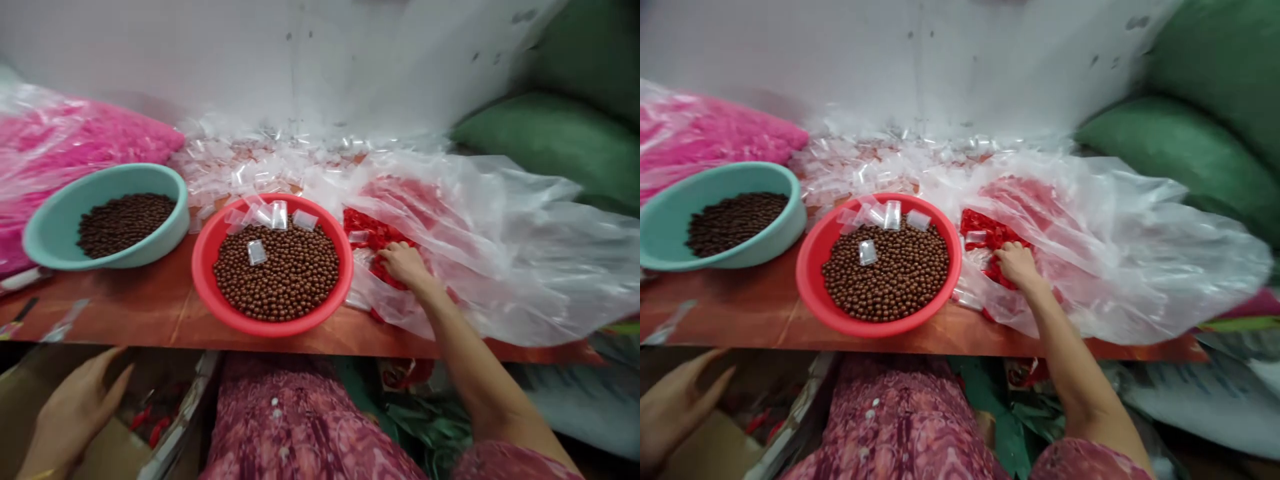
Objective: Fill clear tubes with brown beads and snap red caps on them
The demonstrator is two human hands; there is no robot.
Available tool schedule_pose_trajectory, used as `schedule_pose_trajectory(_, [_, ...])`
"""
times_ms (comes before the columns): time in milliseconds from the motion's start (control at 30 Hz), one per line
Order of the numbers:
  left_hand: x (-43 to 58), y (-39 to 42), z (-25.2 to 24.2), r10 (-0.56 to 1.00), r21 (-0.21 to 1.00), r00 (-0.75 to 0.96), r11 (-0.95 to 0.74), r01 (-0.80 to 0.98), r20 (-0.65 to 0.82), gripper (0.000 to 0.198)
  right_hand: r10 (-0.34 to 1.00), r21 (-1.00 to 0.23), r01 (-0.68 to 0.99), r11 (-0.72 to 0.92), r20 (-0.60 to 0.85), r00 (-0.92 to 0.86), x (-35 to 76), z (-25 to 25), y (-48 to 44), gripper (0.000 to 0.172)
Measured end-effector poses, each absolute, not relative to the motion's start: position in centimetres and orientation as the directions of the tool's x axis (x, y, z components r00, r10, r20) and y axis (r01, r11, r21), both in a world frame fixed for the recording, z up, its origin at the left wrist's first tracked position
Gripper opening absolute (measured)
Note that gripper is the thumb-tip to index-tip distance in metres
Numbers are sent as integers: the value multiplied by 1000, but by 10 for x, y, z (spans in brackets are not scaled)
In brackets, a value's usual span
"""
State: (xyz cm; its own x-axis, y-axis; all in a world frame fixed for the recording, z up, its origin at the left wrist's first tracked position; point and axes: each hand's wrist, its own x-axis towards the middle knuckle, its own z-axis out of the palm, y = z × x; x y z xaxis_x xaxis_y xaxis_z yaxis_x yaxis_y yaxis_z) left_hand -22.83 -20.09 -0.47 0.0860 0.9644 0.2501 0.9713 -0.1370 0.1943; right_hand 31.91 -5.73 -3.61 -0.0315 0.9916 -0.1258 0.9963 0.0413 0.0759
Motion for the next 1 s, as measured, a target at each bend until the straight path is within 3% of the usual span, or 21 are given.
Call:
schedule_pose_trajectory(33, [-219,-191,7,948,150,57,-109,983,312,18,993,75,996,49,-111,-40,320,-38,-55,30])
schedule_pose_trajectory(100, [-192,-164,31,906,65,172,-213,975,387,18,1000,6,1000,21,-23,-21,320,-41,-50,27])
schedule_pose_trajectory(133, [-176,-147,41,888,15,282,-308,951,362,21,999,-87,996,-5,46,9,320,-42,-48,27])
schedule_pose_trajectory(200, [-142,-108,53,803,-58,512,-521,852,303,29,979,-391,920,-13,181,90,313,-42,-47,26])
schedule_pose_trajectory(300, [-98,-49,51,622,-154,763,-748,646,178,30,950,-810,575,118,262,173,290,-34,-55,24])
schedule_pose_trajectory(367, [-79,-21,43,558,-193,826,-805,561,74,26,942,-919,344,192,271,199,268,-24,-67,25])
schedule_pose_trajectory(433, [-69,-6,37,519,-217,854,-839,500,-39,21,935,-952,198,231,274,226,245,-14,-79,27])
schedule_pose_trajectory(567, [-68,-11,41,532,-265,824,-837,478,-194,19,929,-955,60,291,297,219,204,-4,-93,26])
schedule_pose_trajectory(733, [-57,-32,50,628,-264,729,-777,571,-273,19,943,-948,59,312,317,99,175,-5,-92,21])
schedule_pose_trajectory(900, [-28,-30,30,721,-61,648,-679,732,-246,18,939,-940,143,311,327,104,174,-5,-92,21])
schedule_pose_trajectory(1000, [-24,-24,13,787,222,596,-560,798,-158,14,936,-922,227,314,340,87,176,-6,-92,22])
